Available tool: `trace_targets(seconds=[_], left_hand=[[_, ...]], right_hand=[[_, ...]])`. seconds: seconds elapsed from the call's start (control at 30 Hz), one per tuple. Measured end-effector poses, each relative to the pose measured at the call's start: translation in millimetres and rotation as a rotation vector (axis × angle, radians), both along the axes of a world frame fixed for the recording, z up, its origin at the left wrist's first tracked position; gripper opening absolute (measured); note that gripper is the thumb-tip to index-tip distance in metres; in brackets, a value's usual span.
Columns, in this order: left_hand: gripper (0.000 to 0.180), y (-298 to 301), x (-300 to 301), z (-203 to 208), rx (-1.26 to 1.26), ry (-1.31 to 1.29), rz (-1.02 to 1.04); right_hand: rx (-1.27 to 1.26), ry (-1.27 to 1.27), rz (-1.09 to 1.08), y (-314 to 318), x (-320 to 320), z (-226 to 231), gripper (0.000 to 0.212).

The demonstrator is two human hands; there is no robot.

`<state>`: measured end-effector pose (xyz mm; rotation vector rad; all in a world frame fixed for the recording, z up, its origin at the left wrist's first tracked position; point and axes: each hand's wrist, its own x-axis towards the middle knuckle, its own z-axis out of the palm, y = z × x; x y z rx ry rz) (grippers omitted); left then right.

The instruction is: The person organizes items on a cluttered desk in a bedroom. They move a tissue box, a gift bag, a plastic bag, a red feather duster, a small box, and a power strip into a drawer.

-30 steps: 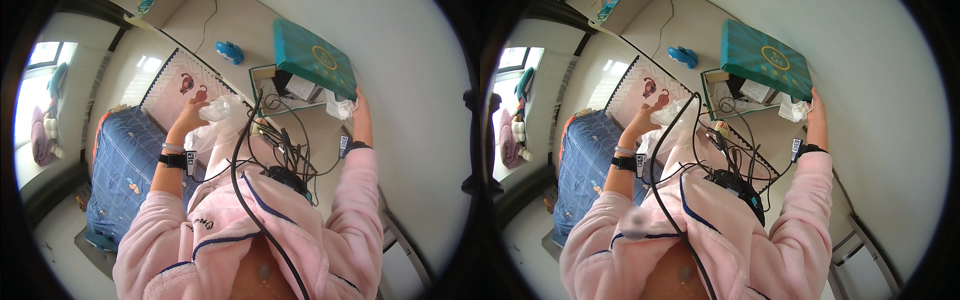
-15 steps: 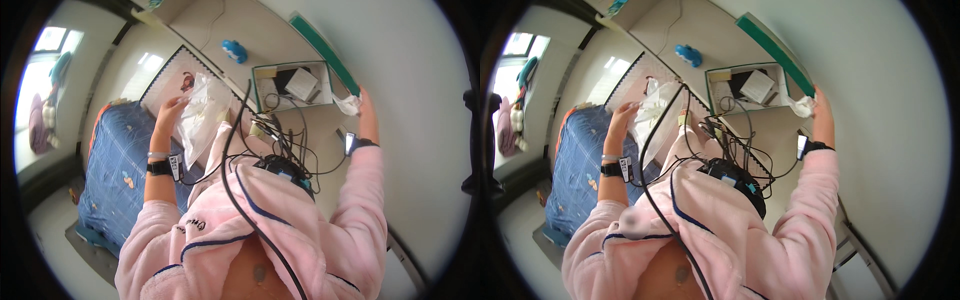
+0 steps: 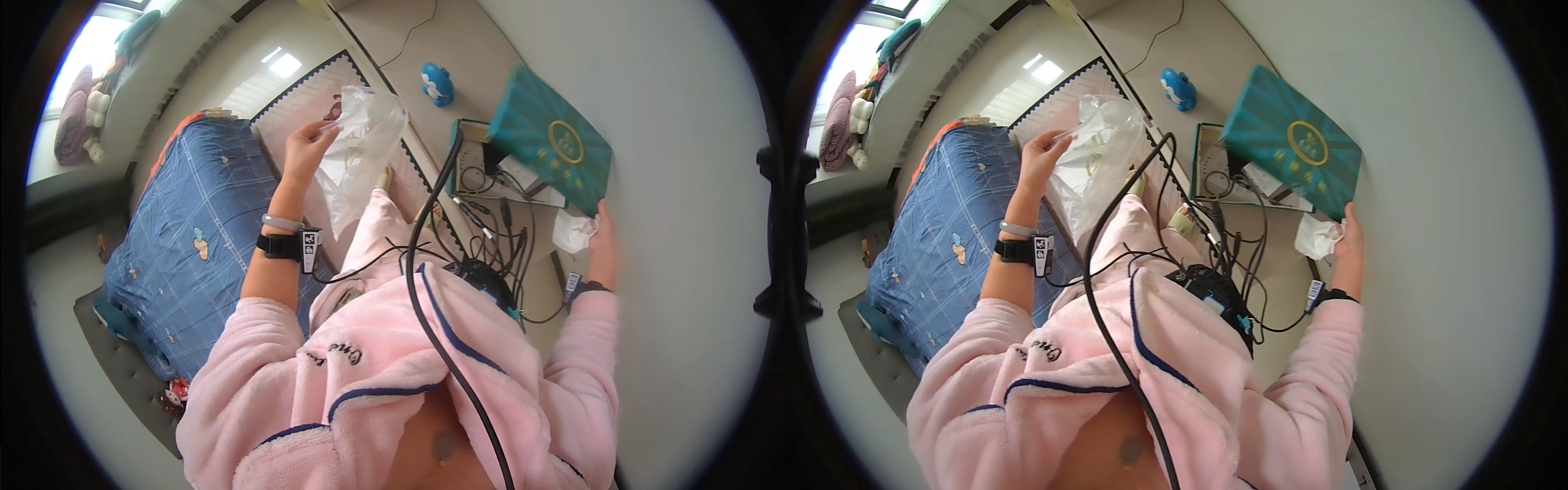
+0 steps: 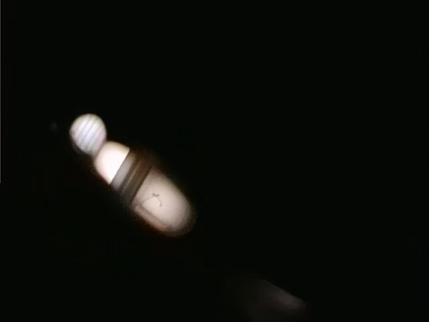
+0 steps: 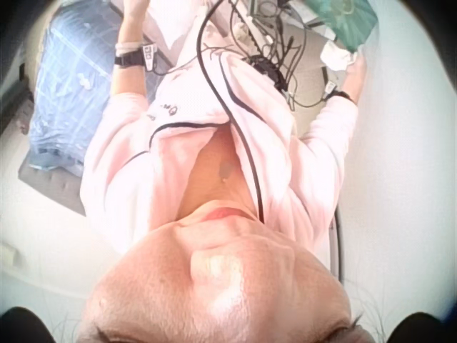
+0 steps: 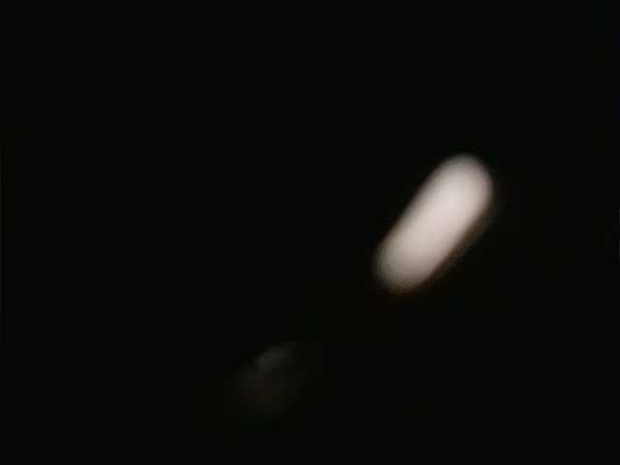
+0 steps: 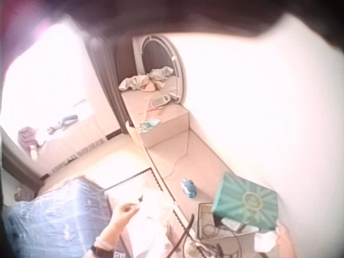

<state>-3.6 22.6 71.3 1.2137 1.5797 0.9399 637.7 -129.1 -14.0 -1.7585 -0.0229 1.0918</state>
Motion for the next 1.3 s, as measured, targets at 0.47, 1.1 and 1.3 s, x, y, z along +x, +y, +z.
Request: trace_targets(seconds=[0.47,1.1,1.3], left_hand=[[0.037,4,60,-82,0.124,0.47,-0.217],[0.032,-21,152,-70,-0.148,0.408,-0.904],[0.046,-38,135,-52,-0.036,0.259,-0.763]], right_hand=[[0.042,0.013,0.099,7,-25,-9,0.057],[0.092,0.107,-0.011,39,-19,10,0.045],[0.217,0.28,-0.053,38,-22,74,0.023]])
